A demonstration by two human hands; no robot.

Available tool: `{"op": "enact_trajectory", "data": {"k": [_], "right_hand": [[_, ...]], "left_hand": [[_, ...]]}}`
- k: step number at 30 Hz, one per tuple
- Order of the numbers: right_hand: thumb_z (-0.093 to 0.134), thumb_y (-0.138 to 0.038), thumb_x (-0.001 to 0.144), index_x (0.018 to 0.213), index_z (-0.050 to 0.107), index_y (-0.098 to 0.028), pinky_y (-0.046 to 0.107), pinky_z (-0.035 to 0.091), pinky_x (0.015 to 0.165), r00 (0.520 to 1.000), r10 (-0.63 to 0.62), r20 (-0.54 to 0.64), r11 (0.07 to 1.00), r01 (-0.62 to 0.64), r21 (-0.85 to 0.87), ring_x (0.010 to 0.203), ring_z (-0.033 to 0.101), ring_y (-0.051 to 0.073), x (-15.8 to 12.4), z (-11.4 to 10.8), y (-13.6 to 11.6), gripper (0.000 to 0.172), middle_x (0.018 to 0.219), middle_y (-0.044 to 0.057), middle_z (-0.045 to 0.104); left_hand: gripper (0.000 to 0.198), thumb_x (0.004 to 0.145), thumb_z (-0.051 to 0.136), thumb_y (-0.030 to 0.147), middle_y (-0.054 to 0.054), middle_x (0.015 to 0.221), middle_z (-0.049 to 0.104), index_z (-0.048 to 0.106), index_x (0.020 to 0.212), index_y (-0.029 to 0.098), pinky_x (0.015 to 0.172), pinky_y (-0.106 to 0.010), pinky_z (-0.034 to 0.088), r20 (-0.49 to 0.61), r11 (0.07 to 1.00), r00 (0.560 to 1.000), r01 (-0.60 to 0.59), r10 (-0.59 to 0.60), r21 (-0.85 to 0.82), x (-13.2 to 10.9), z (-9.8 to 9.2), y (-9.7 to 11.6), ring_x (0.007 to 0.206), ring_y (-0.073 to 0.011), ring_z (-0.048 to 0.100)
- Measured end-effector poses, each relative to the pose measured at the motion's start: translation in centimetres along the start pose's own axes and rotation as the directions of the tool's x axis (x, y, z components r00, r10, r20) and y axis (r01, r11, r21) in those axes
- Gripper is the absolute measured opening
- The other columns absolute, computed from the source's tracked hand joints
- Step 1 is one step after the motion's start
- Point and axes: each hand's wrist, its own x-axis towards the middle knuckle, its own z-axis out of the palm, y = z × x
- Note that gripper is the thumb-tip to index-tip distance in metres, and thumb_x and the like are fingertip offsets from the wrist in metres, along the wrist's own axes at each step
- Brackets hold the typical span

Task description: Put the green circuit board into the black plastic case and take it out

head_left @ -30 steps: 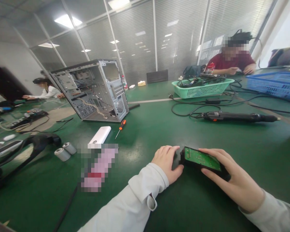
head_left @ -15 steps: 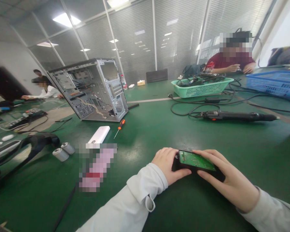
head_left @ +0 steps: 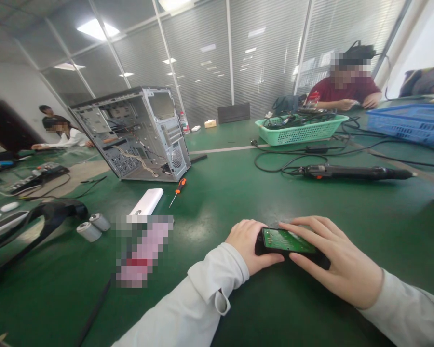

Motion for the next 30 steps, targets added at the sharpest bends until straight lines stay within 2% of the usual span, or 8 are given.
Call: {"op": "enact_trajectory", "data": {"k": [4, 7, 12, 15, 18, 23, 26, 30], "right_hand": [[0.043, -0.042, 0.096, 0.116, 0.062, -0.022, 0.044, 0.043, 0.087, 0.997, -0.072, 0.029, 0.997, 0.072, -0.011, 0.103, 0.044, 0.025, 2.0, 0.2, -0.6, 0.034, 0.110, 0.010, 0.050], [0.058, -0.029, 0.089, 0.110, 0.064, -0.020, 0.037, 0.046, 0.081, 0.996, -0.064, 0.064, 0.998, 0.064, 0.017, 0.094, 0.046, 0.021, 3.7, 0.8, -1.3, 0.024, 0.100, 0.008, 0.052], [0.078, -0.021, 0.077, 0.095, 0.069, -0.022, 0.033, 0.045, 0.080, 0.989, 0.057, 0.138, 0.996, -0.067, 0.067, 0.089, 0.048, 0.018, 5.9, 1.0, -1.8, 0.020, 0.092, 0.002, 0.054], [0.078, -0.020, 0.078, 0.090, 0.067, -0.018, 0.032, 0.043, 0.082, 0.970, 0.137, 0.200, 0.983, -0.158, 0.093, 0.092, 0.048, 0.018, 6.3, 0.5, -2.1, 0.016, 0.093, 0.001, 0.055], [0.074, -0.014, 0.081, 0.091, 0.062, -0.014, 0.032, 0.043, 0.084, 0.965, 0.147, 0.219, 0.980, -0.172, 0.100, 0.094, 0.048, 0.017, 6.2, 0.2, -2.5, 0.015, 0.094, 0.002, 0.056], [0.072, -0.013, 0.081, 0.092, 0.058, -0.013, 0.031, 0.042, 0.082, 0.983, 0.112, 0.142, 0.990, -0.122, 0.066, 0.092, 0.050, 0.018, 6.1, 0.3, -2.8, 0.017, 0.092, 0.002, 0.055], [0.071, -0.012, 0.082, 0.094, 0.057, -0.015, 0.030, 0.043, 0.080, 0.992, 0.109, 0.065, 0.992, -0.112, 0.054, 0.090, 0.051, 0.018, 6.3, -0.4, -3.0, 0.019, 0.092, 0.002, 0.055], [0.060, -0.013, 0.089, 0.102, 0.052, -0.016, 0.026, 0.043, 0.079, 0.982, 0.187, -0.021, 0.957, -0.177, 0.231, 0.089, 0.054, 0.015, 6.5, -2.4, -3.4, 0.016, 0.094, 0.001, 0.056]], "left_hand": [[0.047, 0.064, 0.075, 0.048, -0.006, 0.096, 0.064, 0.058, 0.098, 0.020, 0.088, -0.043, 0.046, -0.020, 1.000, 1.000, -0.014, 0.013, -0.017, 0.1, 0.1, -0.2, 0.095, -0.0263, 0.058], [0.044, 0.067, 0.072, 0.046, -0.007, 0.093, 0.063, 0.057, 0.097, 0.018, 0.085, -0.042, 0.046, -0.045, 1.000, 0.999, -0.002, 0.001, -0.017, 0.2, 0.2, -0.5, 0.091, -0.0257, 0.058], [0.040, 0.067, 0.072, 0.040, -0.006, 0.093, 0.063, 0.057, 0.098, 0.018, 0.081, -0.041, 0.047, -0.083, 0.998, 0.996, 0.042, -0.045, -0.036, 0.3, 0.5, -1.4, 0.090, -0.0251, 0.058], [0.043, 0.066, 0.074, 0.038, -0.007, 0.094, 0.062, 0.057, 0.099, 0.017, 0.082, -0.041, 0.047, -0.107, 0.998, 0.994, 0.035, -0.040, -0.044, 0.4, 0.7, -1.9, 0.090, -0.0256, 0.057], [0.043, 0.067, 0.073, 0.037, -0.006, 0.096, 0.062, 0.056, 0.101, 0.019, 0.082, -0.042, 0.047, -0.112, 0.998, 0.993, 0.024, -0.030, -0.051, 0.4, 0.9, -2.2, 0.091, -0.0254, 0.057], [0.040, 0.070, 0.069, 0.040, -0.006, 0.094, 0.062, 0.056, 0.102, 0.020, 0.081, -0.042, 0.047, -0.104, 0.998, 0.994, 0.003, -0.009, -0.056, 0.3, 1.0, -2.4, 0.091, -0.0257, 0.057], [0.036, 0.070, 0.069, 0.039, -0.007, 0.097, 0.063, 0.057, 0.099, 0.021, 0.083, -0.045, 0.047, -0.130, 0.999, 0.991, 0.002, -0.009, -0.051, 0.2, 1.0, -2.5, 0.093, -0.0275, 0.057], [0.039, 0.070, 0.068, 0.034, -0.008, 0.104, 0.063, 0.058, 0.105, 0.022, 0.086, -0.046, 0.047, -0.143, 0.998, 0.990, -0.013, 0.005, -0.060, 0.2, 0.9, -2.5, 0.098, -0.0292, 0.057]]}}
